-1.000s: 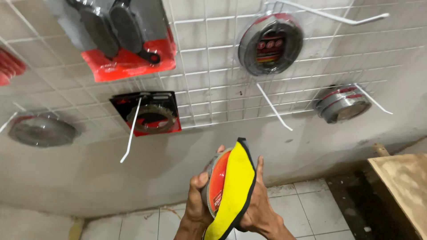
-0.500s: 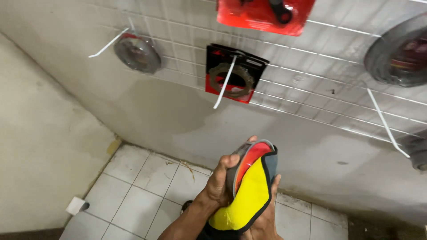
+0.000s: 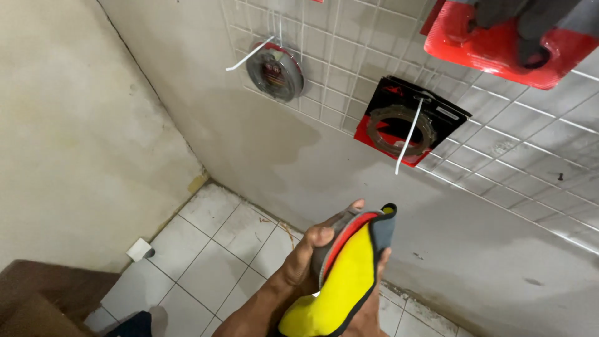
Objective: Clean a packaged motorcycle part using a microfibre cloth.
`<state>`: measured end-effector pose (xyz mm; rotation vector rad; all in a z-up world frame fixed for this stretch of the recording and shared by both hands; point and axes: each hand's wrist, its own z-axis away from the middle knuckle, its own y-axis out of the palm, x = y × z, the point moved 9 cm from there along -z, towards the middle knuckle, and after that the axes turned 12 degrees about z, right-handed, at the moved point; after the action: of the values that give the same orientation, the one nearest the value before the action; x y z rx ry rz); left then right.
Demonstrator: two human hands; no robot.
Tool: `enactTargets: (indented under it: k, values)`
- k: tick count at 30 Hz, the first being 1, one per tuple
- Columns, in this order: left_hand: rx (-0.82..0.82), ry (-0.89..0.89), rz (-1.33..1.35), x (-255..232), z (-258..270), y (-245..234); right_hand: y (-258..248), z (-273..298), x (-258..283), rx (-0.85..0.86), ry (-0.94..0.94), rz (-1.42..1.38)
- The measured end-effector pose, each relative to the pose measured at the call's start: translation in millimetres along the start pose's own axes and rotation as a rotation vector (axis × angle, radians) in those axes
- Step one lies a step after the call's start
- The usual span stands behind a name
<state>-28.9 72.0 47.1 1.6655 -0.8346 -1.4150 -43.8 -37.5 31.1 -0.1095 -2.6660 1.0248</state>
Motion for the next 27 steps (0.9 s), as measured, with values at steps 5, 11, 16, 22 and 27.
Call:
enactTargets:
  k: [5,11,16,22,27]
  values:
    - [-0.146,0.079,-0.09,-13,1,-12,1,5,1,0.002,-0.017,0.019]
    - [0.106,0.081,0.218,9,-5,12,13,-45,-3,0.048,-0.038,0.024]
    - [-0.117,0.204,-0.058,17,10,-13,-13,19,-1,0.098,-0.02,0.012]
    - [-0.128,0.208,-0.024,43,24,-10,-27,39,-4,0.148,-0.043,-0.023]
    - [-0.252,0.264,-0.149,42,29,-3,-32,36,-12,0.149,-0.053,-0.056]
